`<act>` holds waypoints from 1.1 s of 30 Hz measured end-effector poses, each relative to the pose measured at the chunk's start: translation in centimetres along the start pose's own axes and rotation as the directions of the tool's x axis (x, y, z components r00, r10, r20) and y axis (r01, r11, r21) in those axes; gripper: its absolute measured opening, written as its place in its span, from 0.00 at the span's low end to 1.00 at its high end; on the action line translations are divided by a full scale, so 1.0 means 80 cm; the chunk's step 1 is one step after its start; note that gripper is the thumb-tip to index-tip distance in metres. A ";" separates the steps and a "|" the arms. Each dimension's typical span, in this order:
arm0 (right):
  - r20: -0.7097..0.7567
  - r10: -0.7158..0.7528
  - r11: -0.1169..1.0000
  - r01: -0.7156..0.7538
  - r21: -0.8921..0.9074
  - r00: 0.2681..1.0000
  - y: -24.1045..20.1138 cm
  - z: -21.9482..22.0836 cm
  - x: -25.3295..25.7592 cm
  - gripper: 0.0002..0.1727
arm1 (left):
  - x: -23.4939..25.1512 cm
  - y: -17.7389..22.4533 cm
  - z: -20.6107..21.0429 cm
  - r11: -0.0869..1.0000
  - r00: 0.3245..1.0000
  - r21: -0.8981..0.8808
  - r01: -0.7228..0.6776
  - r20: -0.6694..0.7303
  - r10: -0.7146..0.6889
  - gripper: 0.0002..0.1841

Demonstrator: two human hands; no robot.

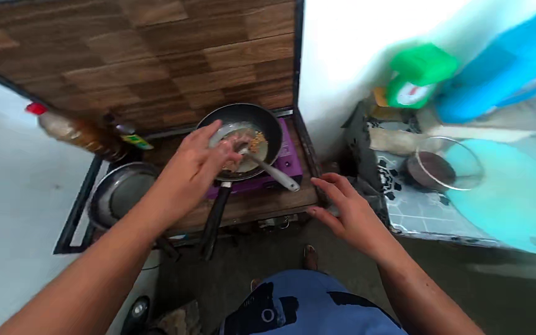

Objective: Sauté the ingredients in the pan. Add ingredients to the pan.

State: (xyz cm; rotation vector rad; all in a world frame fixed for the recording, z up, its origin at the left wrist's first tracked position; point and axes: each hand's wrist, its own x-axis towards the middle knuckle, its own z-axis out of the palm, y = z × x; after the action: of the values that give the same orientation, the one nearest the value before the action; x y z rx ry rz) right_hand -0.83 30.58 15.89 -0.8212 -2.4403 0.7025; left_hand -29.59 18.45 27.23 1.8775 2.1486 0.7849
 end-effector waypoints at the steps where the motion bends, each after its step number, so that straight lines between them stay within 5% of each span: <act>1: 0.050 0.006 0.998 -0.003 -0.059 0.999 -0.013 0.011 0.017 0.34 | -0.036 -0.028 -0.007 0.994 0.994 -0.015 0.107 -0.033 -0.107 0.33; 4: 0.198 0.137 0.974 -0.095 -0.208 0.971 -0.044 0.044 0.071 0.32 | -0.130 -0.095 -0.003 0.887 0.915 -0.243 0.393 0.005 -0.404 0.33; 7: 0.274 0.277 0.908 -0.158 -0.387 0.921 -0.062 0.081 0.112 0.29 | -0.190 -0.133 0.037 0.637 0.825 -0.550 0.540 0.196 -0.530 0.31; 13: 0.156 0.389 0.796 -0.246 -0.553 0.908 -0.140 0.095 0.108 0.20 | -0.204 -0.128 0.101 0.097 0.770 -0.819 0.566 0.482 -0.417 0.28; 19: 0.011 0.278 0.790 -0.223 -0.571 0.960 -0.180 0.127 0.115 0.18 | -0.150 -0.132 0.117 -0.291 0.724 -0.773 0.563 0.632 -0.278 0.24; 27: -0.005 0.279 0.800 -0.235 -0.552 0.960 -0.160 0.081 0.100 0.18 | -0.139 -0.148 0.099 -0.206 0.702 -0.743 0.636 0.669 -0.245 0.19; 33: 0.047 0.445 0.745 -0.341 -0.574 0.894 -0.149 0.102 0.123 0.20 | -0.137 -0.156 0.099 -0.219 0.696 -0.725 0.653 0.689 -0.203 0.20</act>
State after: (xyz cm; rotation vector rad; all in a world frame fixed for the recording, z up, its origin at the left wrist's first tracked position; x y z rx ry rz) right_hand -17.41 26.22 19.34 -1.6059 -2.7013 0.1845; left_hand -34.70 9.27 12.10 0.2315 1.0275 1.1734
